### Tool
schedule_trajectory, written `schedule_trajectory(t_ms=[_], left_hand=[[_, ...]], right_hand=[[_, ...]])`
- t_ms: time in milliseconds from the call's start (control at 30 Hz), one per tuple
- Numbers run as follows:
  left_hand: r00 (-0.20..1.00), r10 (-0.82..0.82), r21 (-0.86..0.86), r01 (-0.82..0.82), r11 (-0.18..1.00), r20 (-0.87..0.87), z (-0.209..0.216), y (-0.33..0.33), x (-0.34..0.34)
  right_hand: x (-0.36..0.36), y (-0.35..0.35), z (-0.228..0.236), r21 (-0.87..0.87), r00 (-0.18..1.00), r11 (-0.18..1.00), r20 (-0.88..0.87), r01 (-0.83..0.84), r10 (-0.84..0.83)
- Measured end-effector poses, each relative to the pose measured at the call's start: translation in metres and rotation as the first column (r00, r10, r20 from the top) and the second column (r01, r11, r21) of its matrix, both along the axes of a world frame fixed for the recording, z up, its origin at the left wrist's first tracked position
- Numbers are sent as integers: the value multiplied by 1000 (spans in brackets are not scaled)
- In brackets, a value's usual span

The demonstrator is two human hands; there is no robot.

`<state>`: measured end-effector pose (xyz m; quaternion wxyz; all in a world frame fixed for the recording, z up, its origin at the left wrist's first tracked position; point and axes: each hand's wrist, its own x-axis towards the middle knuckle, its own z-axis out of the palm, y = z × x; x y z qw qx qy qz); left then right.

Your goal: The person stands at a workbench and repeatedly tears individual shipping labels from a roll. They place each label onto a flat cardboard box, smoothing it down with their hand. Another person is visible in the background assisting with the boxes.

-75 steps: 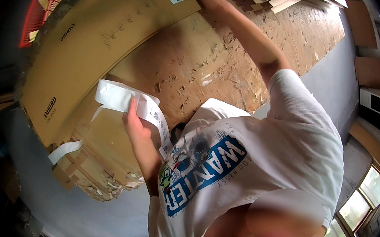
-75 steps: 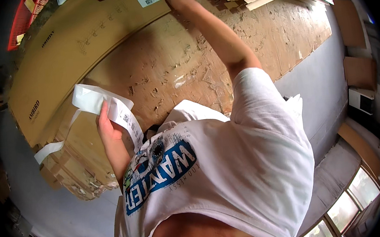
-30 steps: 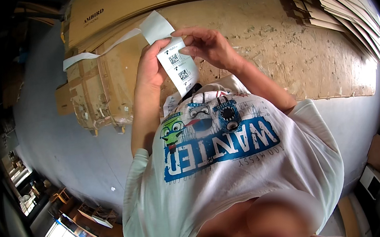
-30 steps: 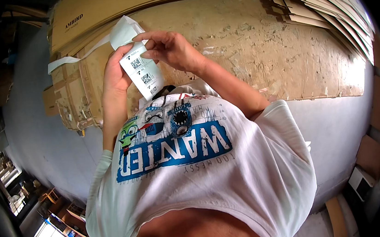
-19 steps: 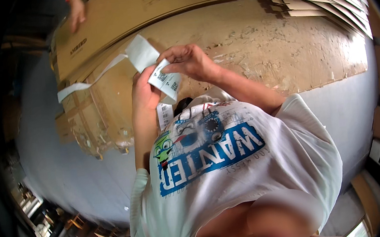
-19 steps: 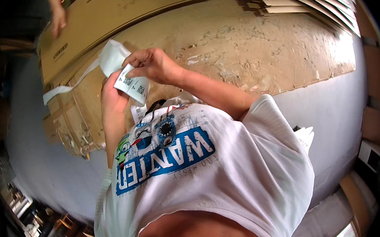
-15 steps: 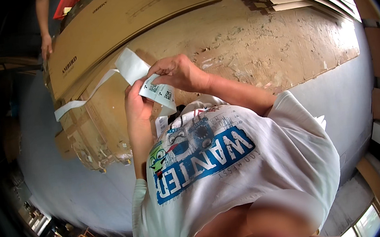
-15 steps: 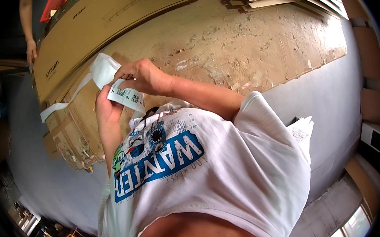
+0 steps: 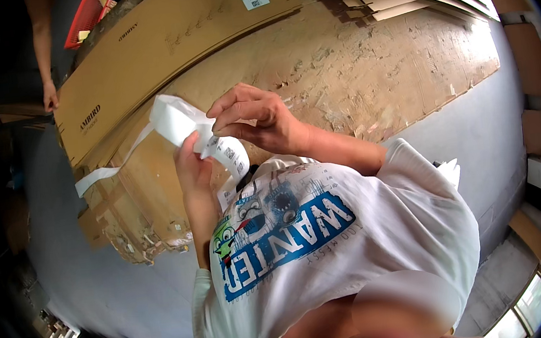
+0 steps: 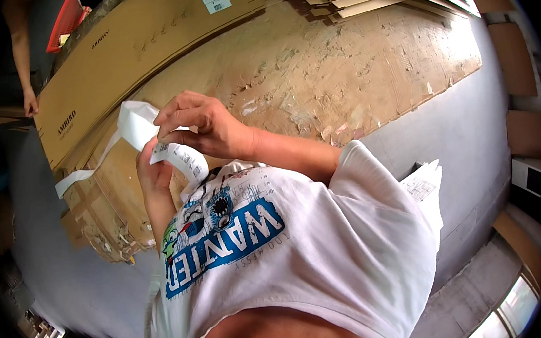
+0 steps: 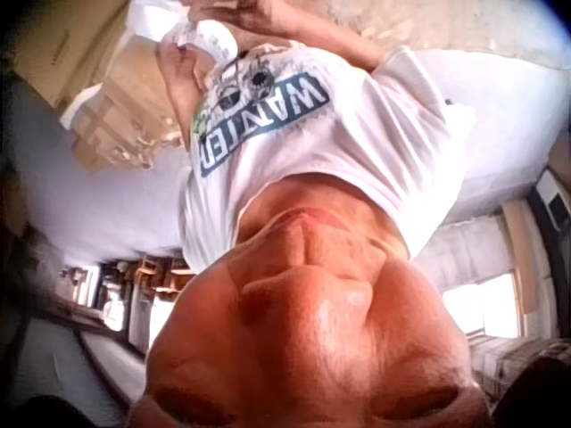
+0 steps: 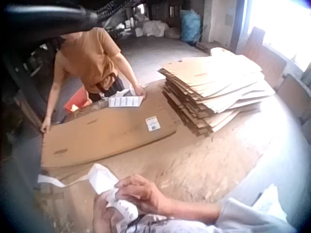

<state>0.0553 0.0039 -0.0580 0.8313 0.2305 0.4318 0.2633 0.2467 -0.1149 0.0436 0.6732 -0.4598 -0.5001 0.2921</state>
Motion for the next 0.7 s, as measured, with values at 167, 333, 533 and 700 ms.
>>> schedule_trajectory(t_ms=[167, 333, 533, 700], left_hand=[[985, 148, -42, -153, 987, -88, 1, 5, -13], [977, 188, -70, -196, 978, -104, 0, 0, -8], [982, 175, -89, -181, 979, -69, -25, 6, -15], [980, 177, -52, -182, 982, -88, -24, 21, -16]], right_hand=[[36, 11, -31, -240, 992, 970, -108, 33, -60], [61, 2, -94, -527, 968, 837, -101, 145, -231], [92, 7, -146, -651, 930, 664, 243, 368, -278], [107, 32, -150, -606, 900, 667, 334, 433, -280]])
